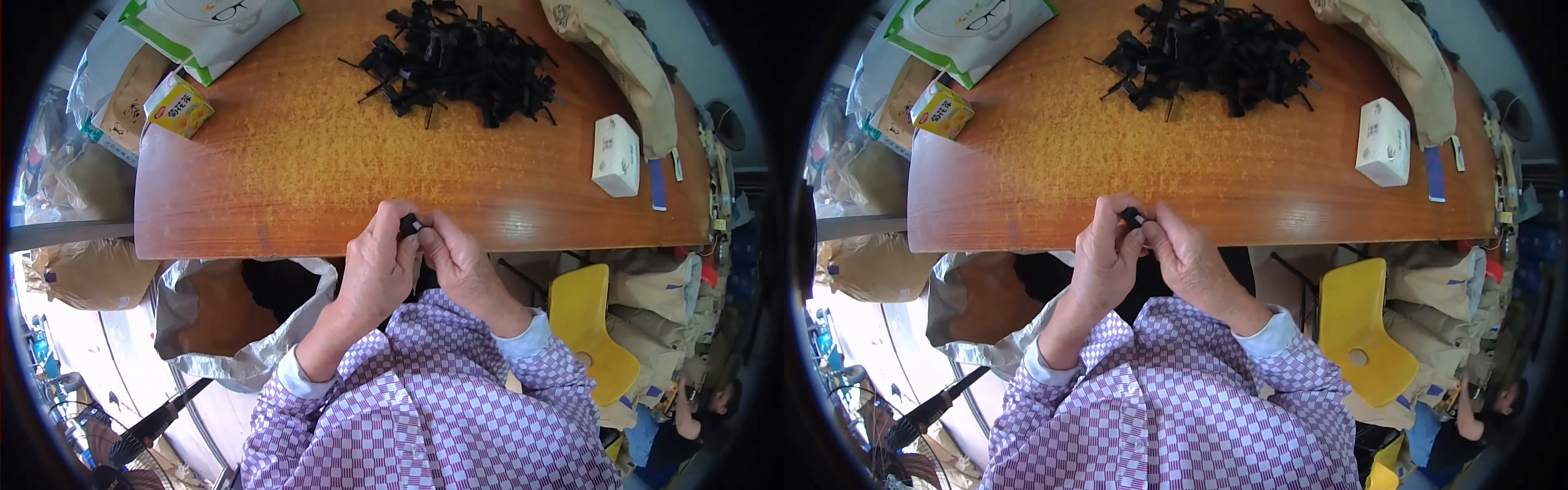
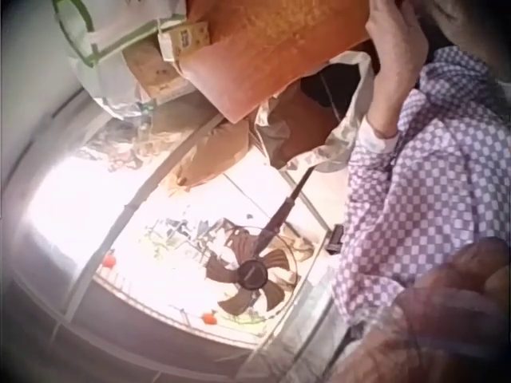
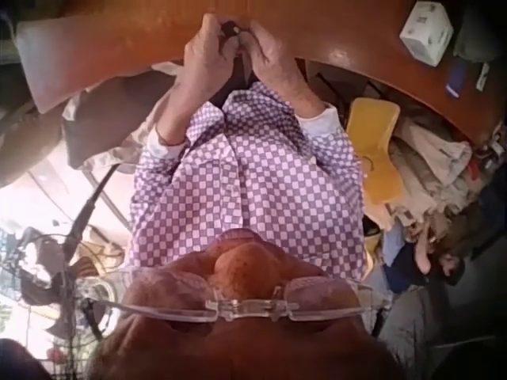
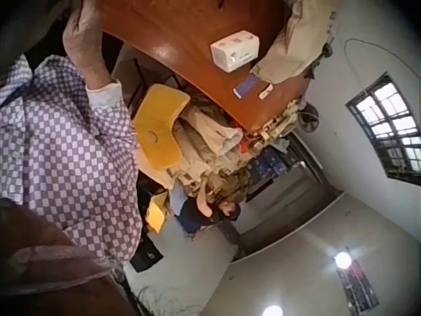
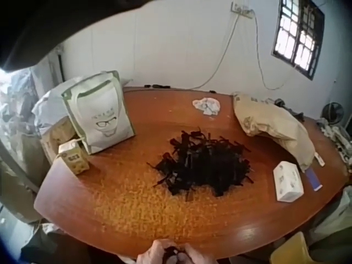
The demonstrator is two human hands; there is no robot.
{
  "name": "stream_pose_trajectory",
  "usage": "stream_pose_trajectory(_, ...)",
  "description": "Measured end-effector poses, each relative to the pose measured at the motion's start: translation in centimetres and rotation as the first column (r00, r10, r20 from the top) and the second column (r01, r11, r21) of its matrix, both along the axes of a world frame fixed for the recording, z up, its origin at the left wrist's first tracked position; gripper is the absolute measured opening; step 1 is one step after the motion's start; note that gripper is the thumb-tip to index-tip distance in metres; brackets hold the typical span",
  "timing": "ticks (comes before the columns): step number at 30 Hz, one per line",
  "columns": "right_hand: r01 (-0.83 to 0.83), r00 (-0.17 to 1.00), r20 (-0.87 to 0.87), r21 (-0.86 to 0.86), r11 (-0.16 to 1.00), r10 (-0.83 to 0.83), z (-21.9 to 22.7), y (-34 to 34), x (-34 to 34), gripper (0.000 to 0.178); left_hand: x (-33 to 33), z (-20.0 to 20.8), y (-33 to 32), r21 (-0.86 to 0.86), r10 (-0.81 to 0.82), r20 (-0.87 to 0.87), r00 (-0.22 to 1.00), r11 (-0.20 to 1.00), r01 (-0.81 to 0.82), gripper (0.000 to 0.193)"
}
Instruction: Inspecting and assembling small black plastic components at a manufacturing workstation.
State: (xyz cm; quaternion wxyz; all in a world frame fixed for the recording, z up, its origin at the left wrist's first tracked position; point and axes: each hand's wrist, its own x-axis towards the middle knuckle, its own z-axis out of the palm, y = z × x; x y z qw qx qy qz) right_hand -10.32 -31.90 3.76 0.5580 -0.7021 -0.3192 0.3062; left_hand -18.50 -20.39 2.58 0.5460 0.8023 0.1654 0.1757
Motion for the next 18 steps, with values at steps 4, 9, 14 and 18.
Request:
stream_pose_trajectory(4,0.053,0.998,-0.03,0.05,0.997,-0.051,-1.2,1.6,-0.9,0.016,-0.5,0.4,1.0,0.029,0.076,-0.046,0.996,0.997,-0.075,0.026)
stream_pose_trajectory(9,-0.343,0.927,0.103,-0.153,0.927,0.36,1.9,2.8,3.9,0.019,-4.6,1.7,3.6,0.11,0.121,-0.11,0.986,0.988,-0.109,0.024)
stream_pose_trajectory(14,0.251,0.704,0.709,-0.19,0.949,-0.044,4.8,6.6,14.2,0.029,-12.3,1.9,7.1,0.397,0.358,-0.307,0.882,0.89,-0.223,0.018)
stream_pose_trajectory(18,0.35,0.48,0.877,-0.231,0.908,0.038,3.9,8.9,18.5,0.038,-15.7,0.6,8.1,0.563,0.421,-0.442,0.792,0.817,-0.12,0.02)
